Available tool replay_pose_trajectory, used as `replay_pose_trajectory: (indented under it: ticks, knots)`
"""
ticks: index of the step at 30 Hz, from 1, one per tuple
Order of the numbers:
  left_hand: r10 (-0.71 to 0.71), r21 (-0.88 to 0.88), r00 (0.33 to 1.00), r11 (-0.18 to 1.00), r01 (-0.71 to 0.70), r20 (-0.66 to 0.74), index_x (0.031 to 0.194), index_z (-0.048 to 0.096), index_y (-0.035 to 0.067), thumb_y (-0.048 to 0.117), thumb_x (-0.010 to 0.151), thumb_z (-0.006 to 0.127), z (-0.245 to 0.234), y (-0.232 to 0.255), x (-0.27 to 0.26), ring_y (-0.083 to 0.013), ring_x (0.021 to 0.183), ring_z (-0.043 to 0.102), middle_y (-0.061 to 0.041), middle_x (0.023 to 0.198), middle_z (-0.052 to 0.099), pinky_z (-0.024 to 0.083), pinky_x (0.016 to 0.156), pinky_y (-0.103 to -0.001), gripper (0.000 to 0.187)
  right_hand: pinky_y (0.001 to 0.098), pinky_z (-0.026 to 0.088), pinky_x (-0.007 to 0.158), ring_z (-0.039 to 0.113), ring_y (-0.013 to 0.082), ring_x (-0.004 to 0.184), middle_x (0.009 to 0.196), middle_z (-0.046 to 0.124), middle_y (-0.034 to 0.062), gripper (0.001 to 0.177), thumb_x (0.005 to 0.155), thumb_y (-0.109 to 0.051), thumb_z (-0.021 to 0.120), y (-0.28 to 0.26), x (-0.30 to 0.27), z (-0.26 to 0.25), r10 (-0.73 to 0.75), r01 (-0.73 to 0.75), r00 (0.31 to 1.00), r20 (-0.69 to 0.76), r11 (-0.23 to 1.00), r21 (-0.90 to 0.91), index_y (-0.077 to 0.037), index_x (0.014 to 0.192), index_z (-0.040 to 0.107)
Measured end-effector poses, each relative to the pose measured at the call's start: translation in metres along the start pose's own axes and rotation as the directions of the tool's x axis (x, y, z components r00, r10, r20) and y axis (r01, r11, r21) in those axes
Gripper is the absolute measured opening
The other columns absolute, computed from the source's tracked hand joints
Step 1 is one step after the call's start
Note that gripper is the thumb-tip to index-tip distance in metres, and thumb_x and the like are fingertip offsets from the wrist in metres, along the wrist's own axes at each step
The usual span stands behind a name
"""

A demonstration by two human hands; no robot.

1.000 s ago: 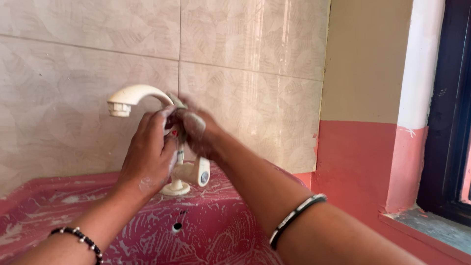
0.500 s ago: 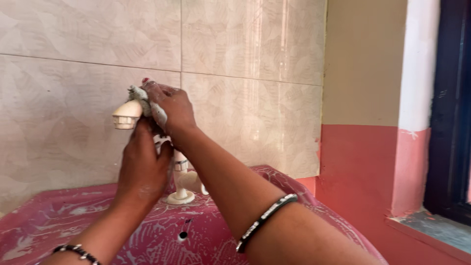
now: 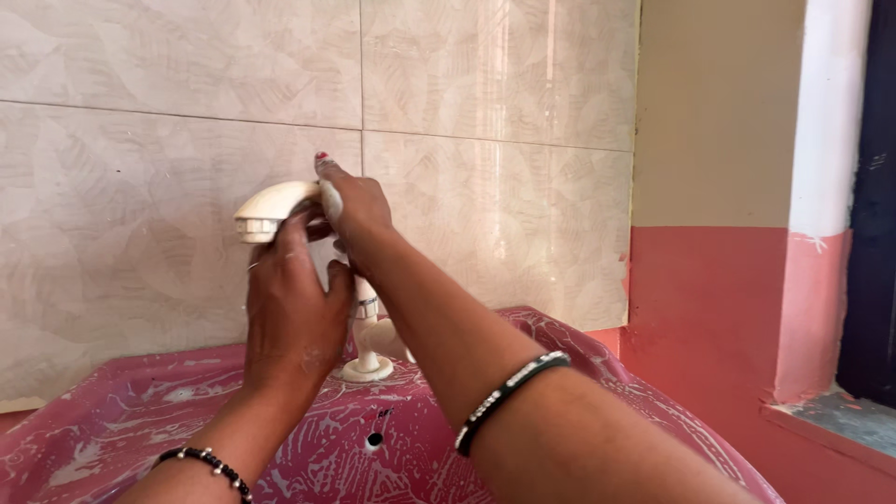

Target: The person scrubs a pink bathroom sink and its white faucet with a soapy cloth, working around the basin, drain, and faucet body. The person also scrubs a pink plastic basket placed inside the sink.

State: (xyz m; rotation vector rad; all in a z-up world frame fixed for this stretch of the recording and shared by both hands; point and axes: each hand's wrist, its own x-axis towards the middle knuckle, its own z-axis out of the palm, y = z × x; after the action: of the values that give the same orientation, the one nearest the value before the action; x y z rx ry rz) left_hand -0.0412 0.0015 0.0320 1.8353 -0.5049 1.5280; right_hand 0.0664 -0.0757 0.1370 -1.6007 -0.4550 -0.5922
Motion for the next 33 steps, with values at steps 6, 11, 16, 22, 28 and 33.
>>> replay_pose_trajectory:
  ticks: [6,11,16,22,28,33]
  knots:
    - [-0.124,-0.026,0.985,0.992,0.122,-0.123,0.129,0.050,-0.006,0.014,0.090,0.067,-0.010,-0.013,0.010,-0.0420,0.110,0.062,-0.026,0.121,0.060,0.049,0.094,-0.051,0.047,0.0276,0.052,0.050,0.068,0.0166,0.054,0.062,0.073,0.0092,0.062,0.090,-0.056,0.062,-0.007,-0.002,0.006,-0.343,0.375,0.913,0.222,0.919,-0.119,0.002,0.081,0.082]
    - [0.147,-0.004,0.964,0.988,-0.151,-0.220,0.134,0.049,-0.006,0.012,0.107,0.059,-0.013,-0.010,0.012,-0.0420,0.109,0.065,-0.030,0.124,0.063,0.052,0.089,-0.050,0.034,0.0357,0.043,0.030,0.048,0.0188,0.034,0.052,0.056,0.0088,0.051,0.101,-0.046,0.049,0.025,-0.007,-0.015,-0.119,0.005,0.948,0.294,0.932,0.362,0.000,0.084,0.063]
    - [0.075,-0.053,0.980,0.995,-0.086,-0.184,0.130,0.045,-0.006,0.013,0.110,0.054,-0.016,-0.005,0.011,-0.0404,0.096,0.070,-0.028,0.110,0.068,0.052,0.078,-0.050,0.029,0.0383,0.046,0.041,0.052,0.0196,0.045,0.062,0.062,0.0081,0.038,0.102,-0.033,0.048,0.021,-0.001,-0.013,-0.278,0.264,0.926,0.256,0.961,0.085,-0.003,0.093,0.070]
    - [0.047,-0.094,0.986,0.994,-0.063,-0.160,0.124,0.042,-0.003,0.018,0.113,0.049,-0.021,0.000,0.015,-0.0367,0.081,0.072,-0.024,0.094,0.070,0.051,0.068,-0.049,0.024,0.0377,0.042,0.046,0.050,0.0194,0.050,0.064,0.066,0.0126,0.052,0.105,-0.039,0.051,0.003,-0.001,-0.005,-0.406,0.410,0.888,0.218,0.912,0.028,0.005,0.089,0.076]
    - [-0.091,-0.071,0.985,0.994,0.082,-0.144,0.116,0.044,-0.003,0.025,0.113,0.043,-0.024,0.002,0.013,-0.0368,0.068,0.071,-0.021,0.076,0.067,0.051,0.058,-0.050,0.028,0.0404,0.044,0.039,0.050,0.0228,0.048,0.070,0.058,0.0137,0.045,0.102,-0.042,0.044,0.048,-0.002,-0.021,0.094,-0.173,0.955,0.281,0.947,0.271,-0.009,0.081,0.067]
    - [-0.105,0.030,0.982,0.993,0.111,-0.156,0.096,0.063,-0.004,0.033,0.115,0.038,-0.021,-0.010,0.013,-0.0411,0.068,0.068,-0.023,0.071,0.065,0.050,0.063,-0.053,0.049,0.0350,0.062,0.063,0.073,0.0176,0.068,0.116,0.072,0.0127,0.049,0.095,-0.051,0.046,0.018,0.008,-0.002,-0.660,0.766,0.638,0.398,0.596,-0.240,-0.015,0.098,0.079]
